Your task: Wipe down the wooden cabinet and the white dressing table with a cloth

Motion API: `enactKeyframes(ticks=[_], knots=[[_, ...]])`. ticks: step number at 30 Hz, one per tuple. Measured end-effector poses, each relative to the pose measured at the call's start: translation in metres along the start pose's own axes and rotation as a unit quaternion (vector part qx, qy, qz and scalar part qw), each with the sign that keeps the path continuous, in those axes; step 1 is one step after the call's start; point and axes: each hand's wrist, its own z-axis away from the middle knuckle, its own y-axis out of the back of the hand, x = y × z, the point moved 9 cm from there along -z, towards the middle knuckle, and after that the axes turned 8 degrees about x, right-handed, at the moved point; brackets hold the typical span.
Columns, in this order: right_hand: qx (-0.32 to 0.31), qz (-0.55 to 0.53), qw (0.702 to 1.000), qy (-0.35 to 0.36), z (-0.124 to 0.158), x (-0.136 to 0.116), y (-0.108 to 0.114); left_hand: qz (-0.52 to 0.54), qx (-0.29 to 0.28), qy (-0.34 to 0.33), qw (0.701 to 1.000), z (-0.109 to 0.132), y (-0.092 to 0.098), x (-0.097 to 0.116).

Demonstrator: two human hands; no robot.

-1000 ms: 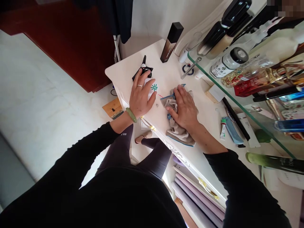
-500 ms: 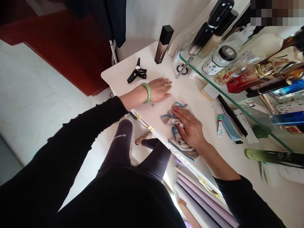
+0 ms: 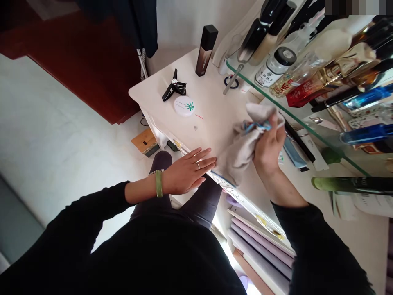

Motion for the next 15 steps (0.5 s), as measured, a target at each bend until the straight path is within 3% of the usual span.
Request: enactKeyframes(ticks=[2,4,7,10,15], knots=[[-0.035,0.062,0.993,0.096,-0.016,-0.020,-0.036,0.000,0.012,0.014,1.000,0.004,0.000,0.002],[-0.121,0.156,0.963,0.185,-0.020,-0.028,-0.082,0.005,0.020,0.025,0.999,0.006,0.000,0.004],[-0.259,0.236,0.909,0.225,-0.009,-0.014,-0.130,0.016,0.032,0.033,0.999,0.016,0.003,0.002],[-0.320,0.248,0.889,0.214,0.009,-0.006,-0.135,0.036,0.070,0.065,0.995,0.040,0.007,-0.012],[-0.364,0.230,0.872,0.234,0.074,-0.041,-0.096,0.111,0.248,0.152,0.951,0.095,0.025,-0.053]])
